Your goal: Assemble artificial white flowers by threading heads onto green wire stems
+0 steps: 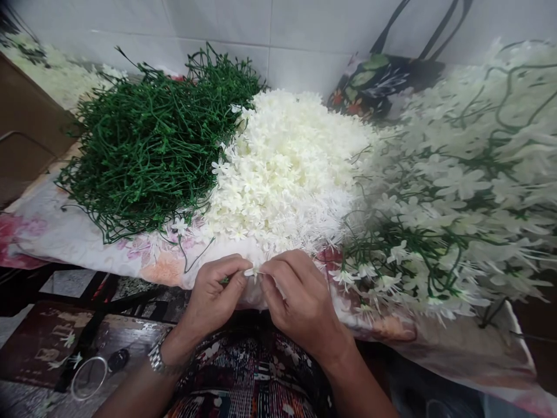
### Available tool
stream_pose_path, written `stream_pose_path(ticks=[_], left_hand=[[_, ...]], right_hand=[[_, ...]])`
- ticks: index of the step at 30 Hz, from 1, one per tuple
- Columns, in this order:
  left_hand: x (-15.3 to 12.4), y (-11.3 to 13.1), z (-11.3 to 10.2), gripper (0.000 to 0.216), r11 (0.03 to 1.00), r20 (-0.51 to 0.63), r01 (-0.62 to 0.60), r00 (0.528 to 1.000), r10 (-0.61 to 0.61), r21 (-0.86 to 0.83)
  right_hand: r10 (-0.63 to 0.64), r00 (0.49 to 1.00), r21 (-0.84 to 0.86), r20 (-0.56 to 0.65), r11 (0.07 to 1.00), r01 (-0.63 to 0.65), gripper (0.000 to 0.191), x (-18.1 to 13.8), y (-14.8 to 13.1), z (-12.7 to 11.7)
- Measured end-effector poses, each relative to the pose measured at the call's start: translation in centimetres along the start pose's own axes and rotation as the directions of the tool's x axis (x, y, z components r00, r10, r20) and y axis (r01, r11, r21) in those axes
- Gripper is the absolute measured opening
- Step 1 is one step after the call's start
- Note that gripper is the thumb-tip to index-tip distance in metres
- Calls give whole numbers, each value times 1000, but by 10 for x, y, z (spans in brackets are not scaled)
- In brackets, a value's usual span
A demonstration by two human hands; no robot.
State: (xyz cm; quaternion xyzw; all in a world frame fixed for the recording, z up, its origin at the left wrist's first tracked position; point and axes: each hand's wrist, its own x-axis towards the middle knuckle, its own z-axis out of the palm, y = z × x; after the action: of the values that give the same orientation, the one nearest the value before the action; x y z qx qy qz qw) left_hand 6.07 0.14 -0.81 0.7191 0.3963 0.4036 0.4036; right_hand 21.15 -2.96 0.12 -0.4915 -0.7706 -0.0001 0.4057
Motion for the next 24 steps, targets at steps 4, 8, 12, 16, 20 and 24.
stream_pose_path(ticks=[4,8,12,16,20,24], left_hand=[[-1,-1,1,21,998,-22,-46,999,47,48],[-2,-1,3,21,988,-27,-97,995,101,120],[-5,-3,6,20,974,-37,-130,990,139,186],[-6,-5,6,21,969,-45,-123,990,136,215],[-6,-4,7,22,967,-53,-109,991,124,229],[-4,-5,8,23,966,-63,-101,991,119,238]], right_hand=[[-12,1000,6,21,1000,12,13,1,-1,2],[11,999,58,36,998,-13,14,-1,-1,6],[67,996,118,65,990,-74,12,-5,0,11],[78,993,143,84,986,-89,11,-5,0,14],[78,993,162,87,982,-92,11,-3,-1,15],[91,992,161,84,982,-104,12,-3,-1,17]])
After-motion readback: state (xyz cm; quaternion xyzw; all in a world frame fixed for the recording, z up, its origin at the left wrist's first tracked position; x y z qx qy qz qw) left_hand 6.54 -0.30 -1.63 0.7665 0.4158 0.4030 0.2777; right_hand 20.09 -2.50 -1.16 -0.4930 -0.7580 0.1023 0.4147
